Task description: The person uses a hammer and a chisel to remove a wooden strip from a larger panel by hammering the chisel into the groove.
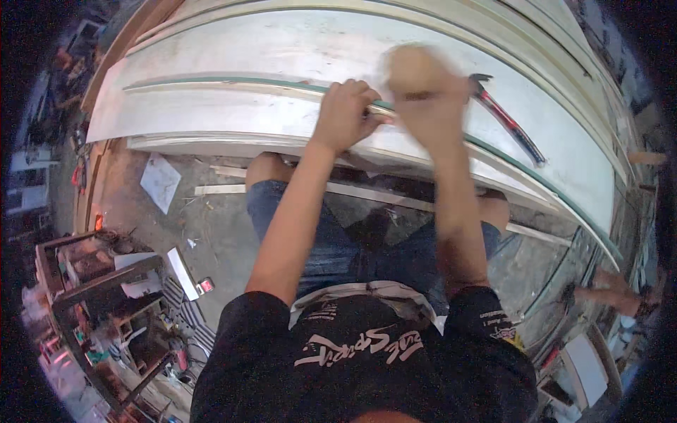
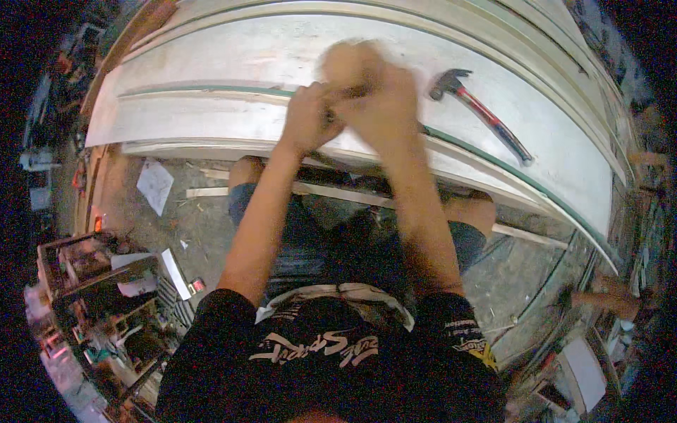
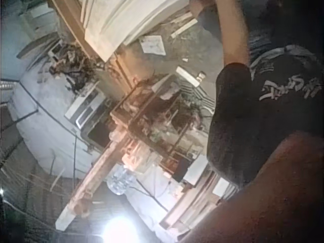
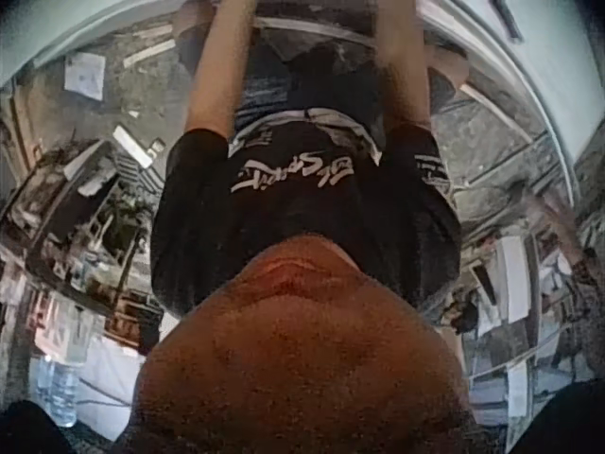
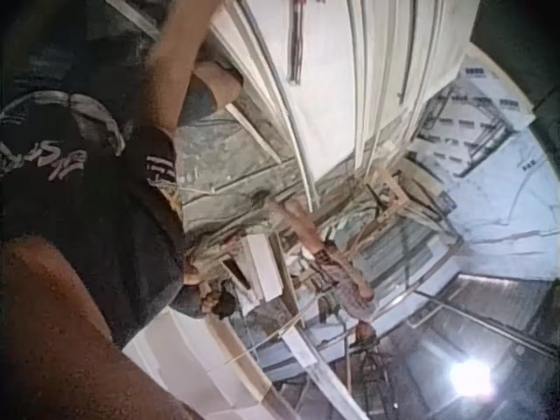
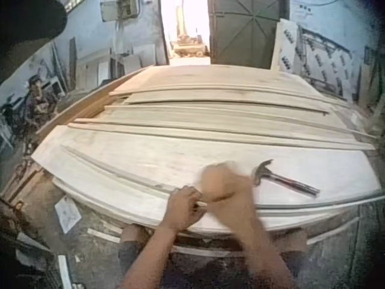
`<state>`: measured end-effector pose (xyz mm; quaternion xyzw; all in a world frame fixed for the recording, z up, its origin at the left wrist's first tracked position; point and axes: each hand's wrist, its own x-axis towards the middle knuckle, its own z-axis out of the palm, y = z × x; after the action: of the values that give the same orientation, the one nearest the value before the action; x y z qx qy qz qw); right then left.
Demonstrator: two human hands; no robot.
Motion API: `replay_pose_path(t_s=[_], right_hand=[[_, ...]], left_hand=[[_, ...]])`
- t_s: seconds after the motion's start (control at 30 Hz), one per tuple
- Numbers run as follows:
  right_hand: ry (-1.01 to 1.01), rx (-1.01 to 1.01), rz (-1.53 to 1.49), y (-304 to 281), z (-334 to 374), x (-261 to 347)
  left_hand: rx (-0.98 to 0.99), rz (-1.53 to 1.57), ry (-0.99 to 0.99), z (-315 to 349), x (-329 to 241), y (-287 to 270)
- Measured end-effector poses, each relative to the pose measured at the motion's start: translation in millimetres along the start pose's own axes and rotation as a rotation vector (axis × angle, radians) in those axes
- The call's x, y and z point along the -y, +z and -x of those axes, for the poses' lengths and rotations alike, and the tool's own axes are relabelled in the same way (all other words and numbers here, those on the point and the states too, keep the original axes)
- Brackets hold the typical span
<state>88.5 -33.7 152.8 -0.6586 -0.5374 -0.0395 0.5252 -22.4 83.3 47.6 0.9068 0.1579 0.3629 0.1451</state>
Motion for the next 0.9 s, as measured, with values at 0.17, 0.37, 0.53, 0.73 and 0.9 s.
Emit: replay_pose_path(t_s=[0.17,0.37,0.53,0.73,0.9], right_hand=[[-0.098,0.162,0.072,34.0,10.2,8.5],[0.212,-0.597,-0.663,-104.0,12.2,-55.3],[-0.148,-0.994,-0.875,-332.1,22.7,-11.4],[-0.170,-0.847,-0.426,-284.1,57.7,18.0],[-0.046,-0.660,-0.583,-142.7,61.1,35.2]], left_hand=[[-0.125,0.153,-0.018,3.2,13.2,-1.6],[0.115,0.008,-0.158,4.3,5.8,-10.6],[0.051,-0.026,-0.130,0.0,-3.3,-11.6],[0.114,-0.050,-0.145,2.4,-15.0,-5.9],[-0.061,-0.051,-0.012,21.8,-5.1,-8.1]])
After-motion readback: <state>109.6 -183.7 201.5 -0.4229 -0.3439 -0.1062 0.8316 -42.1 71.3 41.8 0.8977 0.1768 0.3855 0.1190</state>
